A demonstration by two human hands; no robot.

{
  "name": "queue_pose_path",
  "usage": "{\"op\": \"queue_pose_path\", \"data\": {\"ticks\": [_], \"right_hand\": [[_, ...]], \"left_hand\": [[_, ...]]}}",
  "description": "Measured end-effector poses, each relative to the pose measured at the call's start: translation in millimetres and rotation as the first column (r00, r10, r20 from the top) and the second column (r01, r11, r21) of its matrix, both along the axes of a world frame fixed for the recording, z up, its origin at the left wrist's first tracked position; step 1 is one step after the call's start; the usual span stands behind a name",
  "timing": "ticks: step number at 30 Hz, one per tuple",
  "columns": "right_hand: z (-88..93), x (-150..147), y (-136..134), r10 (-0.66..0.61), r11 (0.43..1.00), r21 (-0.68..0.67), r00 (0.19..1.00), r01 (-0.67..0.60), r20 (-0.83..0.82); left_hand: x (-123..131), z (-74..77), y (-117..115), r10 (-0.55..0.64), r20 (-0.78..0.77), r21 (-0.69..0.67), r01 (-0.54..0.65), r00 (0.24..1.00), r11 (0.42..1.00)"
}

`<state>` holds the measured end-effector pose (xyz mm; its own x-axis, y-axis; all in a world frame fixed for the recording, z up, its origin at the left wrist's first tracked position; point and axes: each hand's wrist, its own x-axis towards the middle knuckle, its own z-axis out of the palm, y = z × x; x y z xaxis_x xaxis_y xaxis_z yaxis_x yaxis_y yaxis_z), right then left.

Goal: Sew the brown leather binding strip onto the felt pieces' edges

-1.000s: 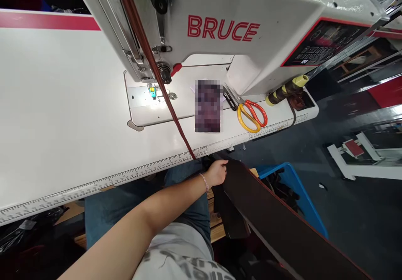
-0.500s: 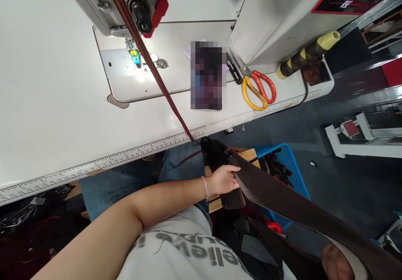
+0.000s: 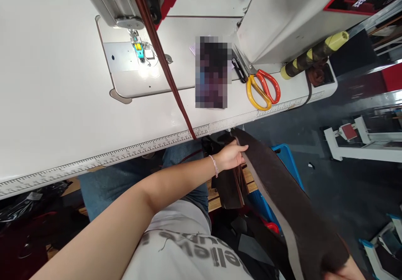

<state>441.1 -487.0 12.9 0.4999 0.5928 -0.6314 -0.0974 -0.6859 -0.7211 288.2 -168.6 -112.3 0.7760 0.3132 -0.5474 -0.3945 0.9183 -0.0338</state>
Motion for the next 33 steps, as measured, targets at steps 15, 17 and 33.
{"op": "queue_pose_path", "data": {"ticks": [15, 17, 33], "right_hand": [[-68.0, 13, 35, 0.241, 0.944, -0.155, 0.927, -0.293, -0.287], [-68.7, 14, 34, 0.240, 0.943, -0.159, 0.928, -0.293, -0.285], [-69.4, 30, 24, 0.160, 0.960, -0.196, 0.967, -0.199, -0.200]], "left_hand": [[-34, -86.9, -57, -0.276, -0.368, -0.126, 0.247, 0.888, 0.961], [-34, -82.5, -60, -0.323, -0.332, -0.103, 0.306, 0.886, 0.946], [-19, -44.1, -55, -0.248, -0.366, 0.152, 0.321, 0.897, 0.935]]}}
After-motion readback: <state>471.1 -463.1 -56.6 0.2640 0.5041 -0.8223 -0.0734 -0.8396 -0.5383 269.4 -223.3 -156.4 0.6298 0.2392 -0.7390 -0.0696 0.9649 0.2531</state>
